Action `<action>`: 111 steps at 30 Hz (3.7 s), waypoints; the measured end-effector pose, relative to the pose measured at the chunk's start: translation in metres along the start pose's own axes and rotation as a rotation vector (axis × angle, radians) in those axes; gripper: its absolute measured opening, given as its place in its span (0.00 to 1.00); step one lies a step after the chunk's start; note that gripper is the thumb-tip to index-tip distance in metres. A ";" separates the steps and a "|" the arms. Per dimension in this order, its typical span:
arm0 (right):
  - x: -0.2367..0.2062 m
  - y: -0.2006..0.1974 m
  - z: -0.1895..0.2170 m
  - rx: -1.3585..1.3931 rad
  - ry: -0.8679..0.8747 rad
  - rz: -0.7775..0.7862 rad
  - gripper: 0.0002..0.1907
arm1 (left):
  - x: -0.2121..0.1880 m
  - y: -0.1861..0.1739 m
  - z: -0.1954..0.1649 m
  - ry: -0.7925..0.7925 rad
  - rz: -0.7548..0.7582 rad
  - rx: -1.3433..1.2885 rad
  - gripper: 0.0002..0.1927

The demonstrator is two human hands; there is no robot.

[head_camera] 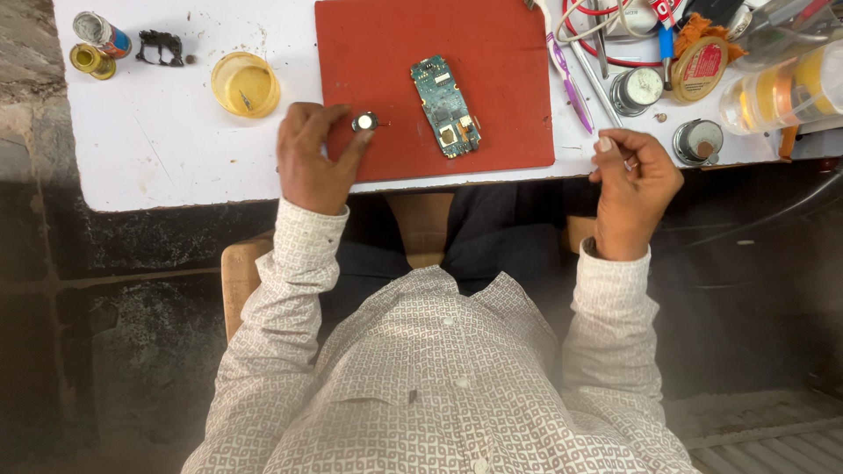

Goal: The person works on a disassembled phone motherboard on a red mat. They hold the board, solder points on it with a soldering iron, pick up and handle a small round component, brush the board with a toothbrush, and scrape or probe the board with a metal rod while turning it in their hands.

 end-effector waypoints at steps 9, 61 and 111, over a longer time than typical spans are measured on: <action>0.052 0.001 -0.012 -0.877 -0.251 0.022 0.08 | 0.003 -0.020 0.067 -0.150 -0.252 0.069 0.41; -0.023 0.121 0.101 -0.328 -0.532 0.341 0.10 | -0.017 0.007 -0.061 0.219 -0.032 -0.200 0.44; -0.030 0.129 0.085 -0.128 -0.444 0.292 0.09 | -0.019 -0.008 -0.054 0.250 -0.064 -0.136 0.46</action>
Point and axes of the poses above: each hand's wrist, its own x-axis towards the middle knuckle, its own y-axis out of the palm, z = x × y, the point moved 2 cm from there along x, towards the middle knuckle, and after that the axes turned 12 degrees about z, right-handed, at the moved point
